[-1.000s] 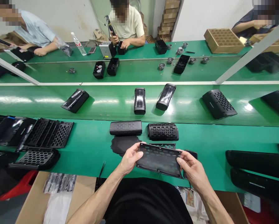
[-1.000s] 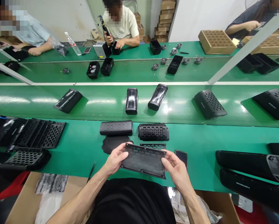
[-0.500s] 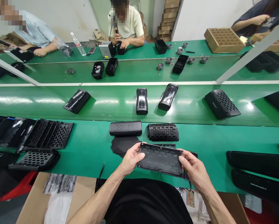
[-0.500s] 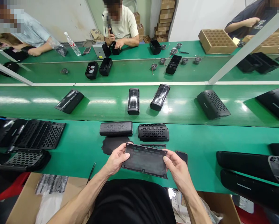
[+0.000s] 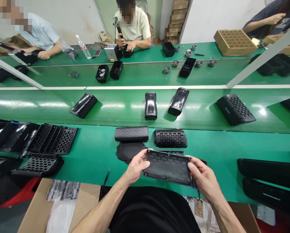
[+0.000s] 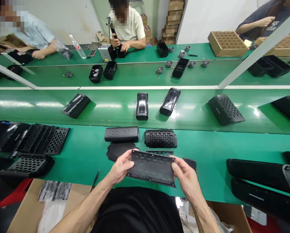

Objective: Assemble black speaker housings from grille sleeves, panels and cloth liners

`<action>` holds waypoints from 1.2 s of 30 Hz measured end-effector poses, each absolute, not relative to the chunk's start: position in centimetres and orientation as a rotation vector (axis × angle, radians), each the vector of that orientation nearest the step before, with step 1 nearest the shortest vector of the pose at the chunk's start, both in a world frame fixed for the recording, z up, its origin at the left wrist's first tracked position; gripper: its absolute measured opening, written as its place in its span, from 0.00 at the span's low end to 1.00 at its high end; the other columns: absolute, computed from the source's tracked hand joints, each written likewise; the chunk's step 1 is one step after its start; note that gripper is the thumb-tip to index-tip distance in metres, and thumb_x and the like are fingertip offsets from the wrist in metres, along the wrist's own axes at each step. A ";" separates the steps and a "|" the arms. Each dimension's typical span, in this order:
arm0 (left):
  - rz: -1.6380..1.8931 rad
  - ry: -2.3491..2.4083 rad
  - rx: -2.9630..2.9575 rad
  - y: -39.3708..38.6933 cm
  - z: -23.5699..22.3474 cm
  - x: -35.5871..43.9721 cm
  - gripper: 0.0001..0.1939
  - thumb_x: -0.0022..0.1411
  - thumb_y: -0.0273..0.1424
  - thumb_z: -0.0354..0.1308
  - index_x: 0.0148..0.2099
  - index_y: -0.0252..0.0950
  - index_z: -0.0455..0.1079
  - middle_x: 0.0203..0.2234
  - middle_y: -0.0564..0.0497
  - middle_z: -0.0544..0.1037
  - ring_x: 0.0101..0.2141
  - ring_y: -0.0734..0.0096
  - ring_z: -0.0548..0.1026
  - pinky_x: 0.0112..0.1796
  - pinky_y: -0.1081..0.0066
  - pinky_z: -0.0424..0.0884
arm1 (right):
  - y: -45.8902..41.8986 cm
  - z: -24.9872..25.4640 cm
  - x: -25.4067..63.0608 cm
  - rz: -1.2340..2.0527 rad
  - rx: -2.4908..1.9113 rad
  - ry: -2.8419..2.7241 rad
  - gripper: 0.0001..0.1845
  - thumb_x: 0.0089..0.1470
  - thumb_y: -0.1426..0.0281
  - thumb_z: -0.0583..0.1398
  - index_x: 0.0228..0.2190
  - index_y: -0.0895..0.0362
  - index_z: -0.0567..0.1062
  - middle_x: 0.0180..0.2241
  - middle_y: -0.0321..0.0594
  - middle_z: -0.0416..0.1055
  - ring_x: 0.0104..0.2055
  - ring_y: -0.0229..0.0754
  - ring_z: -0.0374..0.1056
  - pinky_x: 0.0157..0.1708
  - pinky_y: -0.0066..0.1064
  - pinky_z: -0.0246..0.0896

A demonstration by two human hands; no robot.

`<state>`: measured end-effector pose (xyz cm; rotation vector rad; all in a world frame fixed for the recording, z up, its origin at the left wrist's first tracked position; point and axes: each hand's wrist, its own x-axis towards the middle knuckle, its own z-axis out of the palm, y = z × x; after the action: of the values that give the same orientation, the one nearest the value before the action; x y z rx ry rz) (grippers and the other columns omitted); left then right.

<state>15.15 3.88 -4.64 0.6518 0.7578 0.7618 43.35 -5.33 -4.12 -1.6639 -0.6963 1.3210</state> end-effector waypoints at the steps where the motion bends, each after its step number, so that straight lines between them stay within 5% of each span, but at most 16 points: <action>1: 0.767 0.754 0.664 3.9 -4.6 15.1 0.29 0.57 0.34 0.72 0.60 0.38 0.75 0.52 0.43 0.81 0.51 0.56 0.77 0.52 0.63 0.71 | -5.3 -4.0 43.4 1.316 -1.669 -0.704 0.27 0.61 0.52 0.67 0.56 0.53 0.78 0.29 0.33 0.70 0.29 0.38 0.60 0.29 0.30 0.59; 15: 0.753 0.756 0.636 4.0 -3.6 15.3 0.28 0.58 0.34 0.71 0.61 0.39 0.74 0.52 0.42 0.80 0.54 0.52 0.76 0.53 0.60 0.71 | -5.1 -3.5 43.3 1.298 -1.691 -0.676 0.27 0.60 0.52 0.67 0.56 0.52 0.79 0.27 0.32 0.68 0.29 0.39 0.60 0.27 0.29 0.57; 27: 0.757 0.719 0.670 4.0 -2.8 15.1 0.30 0.58 0.35 0.71 0.62 0.38 0.73 0.52 0.42 0.80 0.54 0.52 0.76 0.53 0.61 0.71 | -4.4 -2.6 43.2 1.298 -1.691 -0.603 0.35 0.54 0.44 0.68 0.54 0.54 0.81 0.29 0.42 0.77 0.27 0.44 0.68 0.26 0.34 0.65; 36: 0.763 0.708 0.658 4.1 -2.3 14.9 0.32 0.55 0.35 0.71 0.62 0.39 0.74 0.52 0.43 0.79 0.54 0.51 0.75 0.54 0.61 0.70 | -4.5 -2.5 43.5 1.350 -1.630 -0.563 0.29 0.57 0.47 0.67 0.54 0.49 0.81 0.32 0.41 0.78 0.31 0.48 0.71 0.33 0.38 0.68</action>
<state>14.90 4.13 -2.31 0.6583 0.7078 0.7635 43.55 -4.55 -2.53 -1.6299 -0.5635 1.3501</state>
